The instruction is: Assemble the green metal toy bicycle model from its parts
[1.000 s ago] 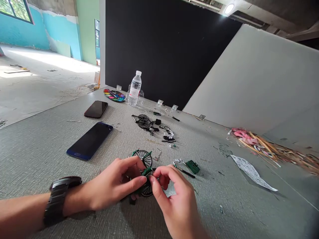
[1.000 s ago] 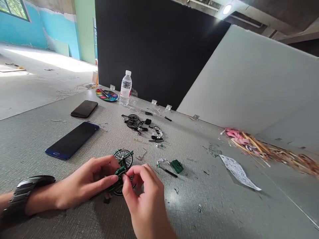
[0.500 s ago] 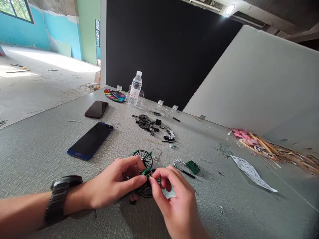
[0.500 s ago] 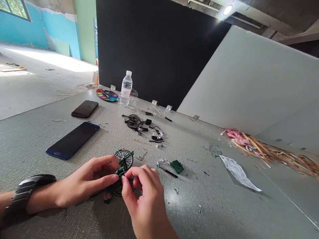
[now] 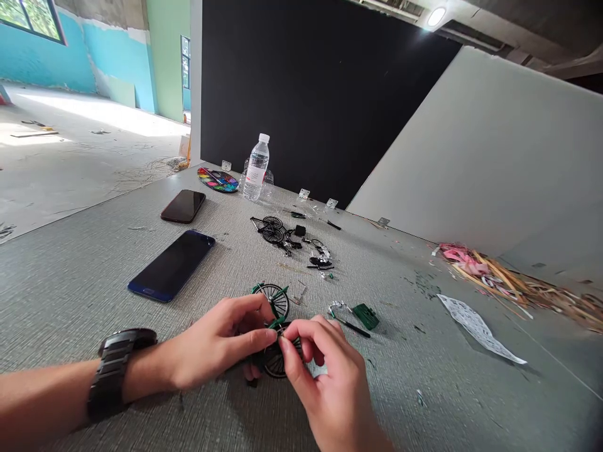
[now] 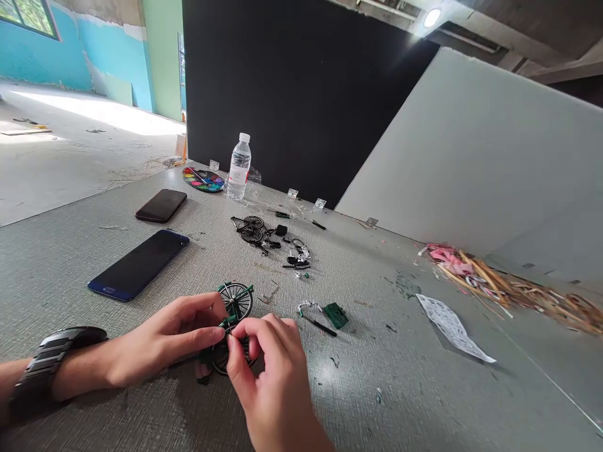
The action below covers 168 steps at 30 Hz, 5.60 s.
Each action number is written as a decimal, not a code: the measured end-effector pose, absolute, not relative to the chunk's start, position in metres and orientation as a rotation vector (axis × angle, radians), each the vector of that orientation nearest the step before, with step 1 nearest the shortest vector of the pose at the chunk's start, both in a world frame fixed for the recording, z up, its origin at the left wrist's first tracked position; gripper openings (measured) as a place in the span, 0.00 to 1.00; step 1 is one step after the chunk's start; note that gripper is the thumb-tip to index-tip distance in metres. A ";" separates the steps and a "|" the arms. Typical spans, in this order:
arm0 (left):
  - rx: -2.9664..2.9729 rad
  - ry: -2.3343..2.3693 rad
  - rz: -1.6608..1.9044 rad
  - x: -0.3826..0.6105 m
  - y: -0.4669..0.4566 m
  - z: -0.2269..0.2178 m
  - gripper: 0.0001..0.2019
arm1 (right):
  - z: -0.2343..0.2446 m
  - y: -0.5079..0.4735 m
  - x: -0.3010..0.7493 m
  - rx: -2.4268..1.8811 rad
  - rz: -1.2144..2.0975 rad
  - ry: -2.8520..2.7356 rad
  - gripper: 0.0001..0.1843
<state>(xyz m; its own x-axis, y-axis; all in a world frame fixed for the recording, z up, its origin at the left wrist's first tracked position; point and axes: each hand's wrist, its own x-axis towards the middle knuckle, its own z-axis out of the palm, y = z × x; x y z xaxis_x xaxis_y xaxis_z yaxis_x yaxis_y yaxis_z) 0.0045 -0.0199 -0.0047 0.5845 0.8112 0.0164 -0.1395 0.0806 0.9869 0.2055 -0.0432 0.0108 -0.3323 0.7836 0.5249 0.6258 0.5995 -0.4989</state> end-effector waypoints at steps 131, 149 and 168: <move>1.606 1.080 0.980 -0.010 0.011 -0.012 0.20 | 0.039 -0.020 0.263 -1.286 0.795 -1.883 0.15; 1.908 1.184 0.947 -0.005 0.001 -0.007 0.13 | 0.027 -0.021 0.255 -1.258 0.866 -1.727 0.14; 2.060 1.159 0.931 -0.003 0.000 0.001 0.09 | 0.041 0.003 0.297 -1.417 0.028 -2.031 0.11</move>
<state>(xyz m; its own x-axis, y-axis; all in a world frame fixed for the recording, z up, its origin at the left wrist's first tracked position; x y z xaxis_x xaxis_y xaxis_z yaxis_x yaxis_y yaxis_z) -0.0033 -0.0004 0.0014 0.3752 0.8824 0.2838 0.4677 -0.4445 0.7640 0.2971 0.0031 0.0406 -0.2019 0.8453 0.4947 0.8312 0.4150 -0.3700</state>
